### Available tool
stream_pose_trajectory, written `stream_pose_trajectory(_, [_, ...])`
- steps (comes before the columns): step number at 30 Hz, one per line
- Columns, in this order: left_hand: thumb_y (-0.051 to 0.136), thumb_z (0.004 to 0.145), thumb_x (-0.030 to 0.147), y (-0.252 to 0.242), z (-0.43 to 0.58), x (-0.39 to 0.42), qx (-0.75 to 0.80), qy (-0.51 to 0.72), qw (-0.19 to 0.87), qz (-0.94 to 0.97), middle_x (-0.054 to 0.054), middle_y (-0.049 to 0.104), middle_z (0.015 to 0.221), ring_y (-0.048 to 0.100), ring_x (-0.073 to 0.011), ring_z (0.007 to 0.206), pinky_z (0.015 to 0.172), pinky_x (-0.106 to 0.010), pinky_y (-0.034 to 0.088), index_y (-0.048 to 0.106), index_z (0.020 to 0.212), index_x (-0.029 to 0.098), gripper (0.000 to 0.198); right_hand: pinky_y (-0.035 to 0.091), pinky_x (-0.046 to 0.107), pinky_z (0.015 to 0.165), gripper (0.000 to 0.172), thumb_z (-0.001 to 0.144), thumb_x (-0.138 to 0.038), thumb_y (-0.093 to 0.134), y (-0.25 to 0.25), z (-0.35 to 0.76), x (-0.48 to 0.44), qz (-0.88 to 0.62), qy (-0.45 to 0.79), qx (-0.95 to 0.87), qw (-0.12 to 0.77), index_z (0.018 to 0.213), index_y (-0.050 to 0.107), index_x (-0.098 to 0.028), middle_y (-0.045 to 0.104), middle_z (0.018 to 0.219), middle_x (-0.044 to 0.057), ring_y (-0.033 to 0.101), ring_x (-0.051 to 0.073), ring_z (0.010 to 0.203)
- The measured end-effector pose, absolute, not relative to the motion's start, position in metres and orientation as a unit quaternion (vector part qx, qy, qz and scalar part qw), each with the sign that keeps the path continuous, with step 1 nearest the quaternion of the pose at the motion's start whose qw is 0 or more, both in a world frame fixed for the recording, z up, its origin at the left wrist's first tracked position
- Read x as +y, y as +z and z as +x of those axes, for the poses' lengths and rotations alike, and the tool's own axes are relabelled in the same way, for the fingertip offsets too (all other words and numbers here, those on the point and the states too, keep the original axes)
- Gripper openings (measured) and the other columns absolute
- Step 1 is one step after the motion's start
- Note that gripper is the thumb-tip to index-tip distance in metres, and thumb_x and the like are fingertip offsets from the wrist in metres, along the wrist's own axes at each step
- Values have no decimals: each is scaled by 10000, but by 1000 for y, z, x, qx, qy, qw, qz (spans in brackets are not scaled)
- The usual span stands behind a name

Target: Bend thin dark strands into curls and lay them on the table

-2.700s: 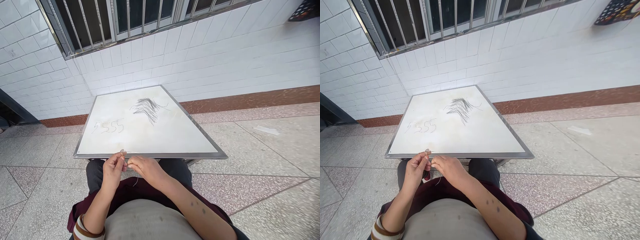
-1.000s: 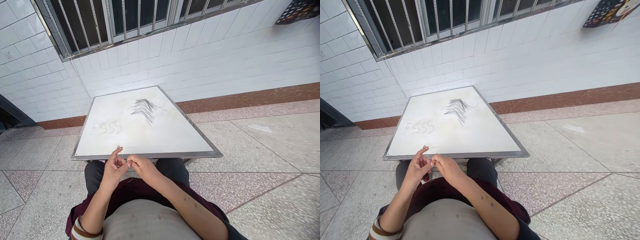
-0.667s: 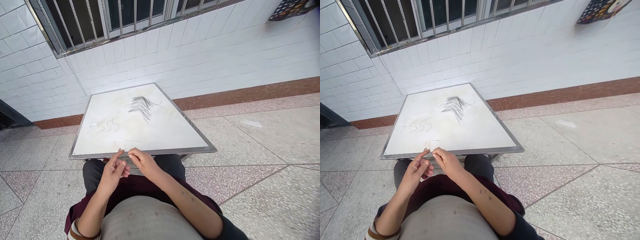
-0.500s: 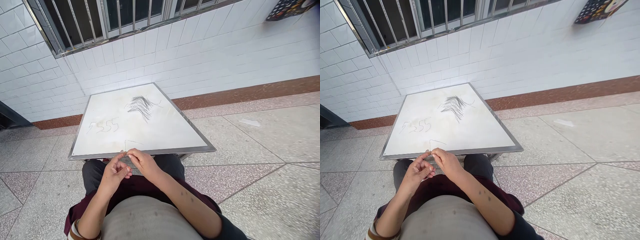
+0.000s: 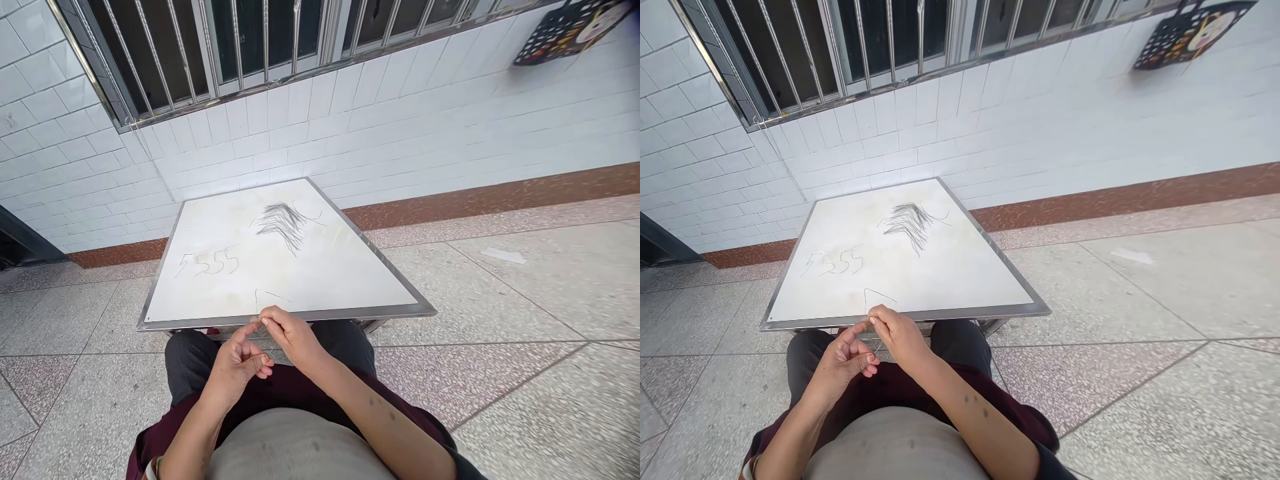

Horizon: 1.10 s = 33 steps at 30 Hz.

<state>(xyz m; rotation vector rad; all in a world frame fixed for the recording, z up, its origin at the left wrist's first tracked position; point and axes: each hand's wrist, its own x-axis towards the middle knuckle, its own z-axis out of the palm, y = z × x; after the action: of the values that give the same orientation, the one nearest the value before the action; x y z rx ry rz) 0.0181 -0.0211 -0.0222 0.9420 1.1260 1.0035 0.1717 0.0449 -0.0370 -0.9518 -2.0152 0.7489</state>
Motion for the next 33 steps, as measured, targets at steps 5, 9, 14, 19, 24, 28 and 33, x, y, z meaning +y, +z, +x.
stream_pose_trajectory(5, [791,700,386,-28,15,-21,495,403,641,428,-38,669,736,646,-167,658,641,-299,497,554,1281,149,671,431,238,583,195,969,-267,365,-38,172,48,-373,285,-788,399,875,532,-228,592,757,-8,511,120,600])
stream_pose_trajectory(9, [763,735,409,-20,8,-19,527,483,562,416,-75,670,925,619,-177,823,686,-272,487,608,1218,171,560,409,237,564,190,972,-292,374,-41,172,46,-378,278,-787,401,879,528,-231,552,699,-25,483,120,568])
stream_pose_trajectory(14, [712,787,417,-9,2,-19,497,530,550,412,-105,687,1046,619,-211,936,782,-295,479,633,1217,200,488,385,236,540,195,978,-296,363,-47,170,43,-375,290,-793,383,885,524,-237,515,670,-38,454,121,547])
stream_pose_trajectory(19, [788,700,408,-11,7,-12,515,576,523,359,-94,706,1006,639,-190,860,725,-270,482,662,1163,190,528,406,238,564,186,971,-284,385,-48,165,39,-352,296,-806,372,874,536,-235,557,711,-25,494,128,585])
stream_pose_trajectory(24, [787,692,407,-16,10,-5,517,612,492,342,-56,719,815,621,-132,693,637,-235,473,711,1043,165,433,434,244,633,171,973,-245,395,-48,158,31,-291,333,-830,340,887,541,-230,598,769,-11,539,131,658])
stream_pose_trajectory(28, [750,737,393,-19,5,-5,519,624,480,333,-37,699,771,565,-87,576,557,-212,442,694,1089,162,425,443,242,670,173,978,-232,404,-49,157,30,-248,353,-850,301,877,544,-227,607,808,-8,556,130,708])
stream_pose_trajectory(33, [689,802,390,-21,1,-6,509,633,473,341,-35,676,832,569,-84,582,571,-224,473,656,1159,175,418,449,235,667,156,976,-219,422,-49,156,30,-260,346,-849,302,895,555,-229,630,821,-11,586,128,714])
